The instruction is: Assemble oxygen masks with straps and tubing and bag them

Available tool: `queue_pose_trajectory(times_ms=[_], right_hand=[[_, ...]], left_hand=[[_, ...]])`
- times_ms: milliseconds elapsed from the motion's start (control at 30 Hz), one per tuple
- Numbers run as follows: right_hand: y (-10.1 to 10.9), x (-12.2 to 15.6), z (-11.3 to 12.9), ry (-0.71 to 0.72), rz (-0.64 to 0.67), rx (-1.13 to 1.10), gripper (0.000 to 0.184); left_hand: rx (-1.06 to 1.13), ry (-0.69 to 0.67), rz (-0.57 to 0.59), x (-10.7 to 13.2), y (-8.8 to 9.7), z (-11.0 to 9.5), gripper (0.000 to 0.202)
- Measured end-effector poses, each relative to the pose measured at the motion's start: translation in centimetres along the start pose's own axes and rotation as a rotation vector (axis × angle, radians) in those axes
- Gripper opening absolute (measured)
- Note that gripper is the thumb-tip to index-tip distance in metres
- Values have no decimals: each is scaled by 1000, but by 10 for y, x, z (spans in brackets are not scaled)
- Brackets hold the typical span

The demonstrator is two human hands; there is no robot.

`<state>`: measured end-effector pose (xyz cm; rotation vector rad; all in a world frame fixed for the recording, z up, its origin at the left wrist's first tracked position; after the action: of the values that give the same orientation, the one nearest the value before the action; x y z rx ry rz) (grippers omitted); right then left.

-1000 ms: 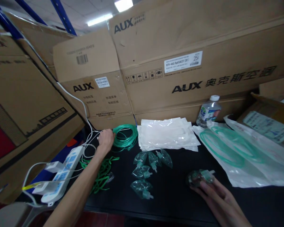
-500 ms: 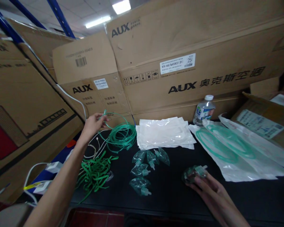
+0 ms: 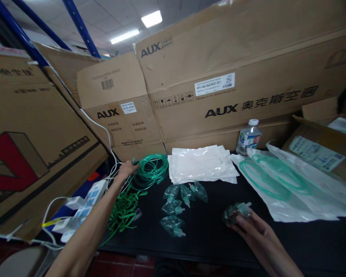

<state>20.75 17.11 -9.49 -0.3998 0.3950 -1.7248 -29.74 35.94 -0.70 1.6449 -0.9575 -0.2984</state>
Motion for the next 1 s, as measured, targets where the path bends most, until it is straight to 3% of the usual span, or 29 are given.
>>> queue_pose_trajectory(times_ms=[233, 567, 733, 867, 1000], right_hand=[[-2, 2, 6, 25, -31, 7, 38], [-1, -2, 1, 30, 5, 29, 35], [-18, -7, 9, 80, 189, 241, 38], [-7, -12, 23, 146, 132, 388, 53], [8, -16, 39, 287, 67, 640, 52]], left_hand=[[-106, -25, 47, -15, -6, -4, 38], [-65, -188, -128, 8, 33, -29, 35], [94, -315, -79, 22, 57, -47, 36], [334, -369, -43, 34, 76, -58, 35], [640, -399, 40, 55, 86, -69, 35]])
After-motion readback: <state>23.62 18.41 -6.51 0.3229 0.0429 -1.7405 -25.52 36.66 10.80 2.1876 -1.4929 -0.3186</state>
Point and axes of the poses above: each hand's wrist, its own x-axis away from the middle knuckle, its own y-axis out of the back of the hand, z = x × y, the point moved 10 cm from there along -x, towards the middle knuckle, and after that the axes turned 14 degrees about y, right-handed, at the moved point
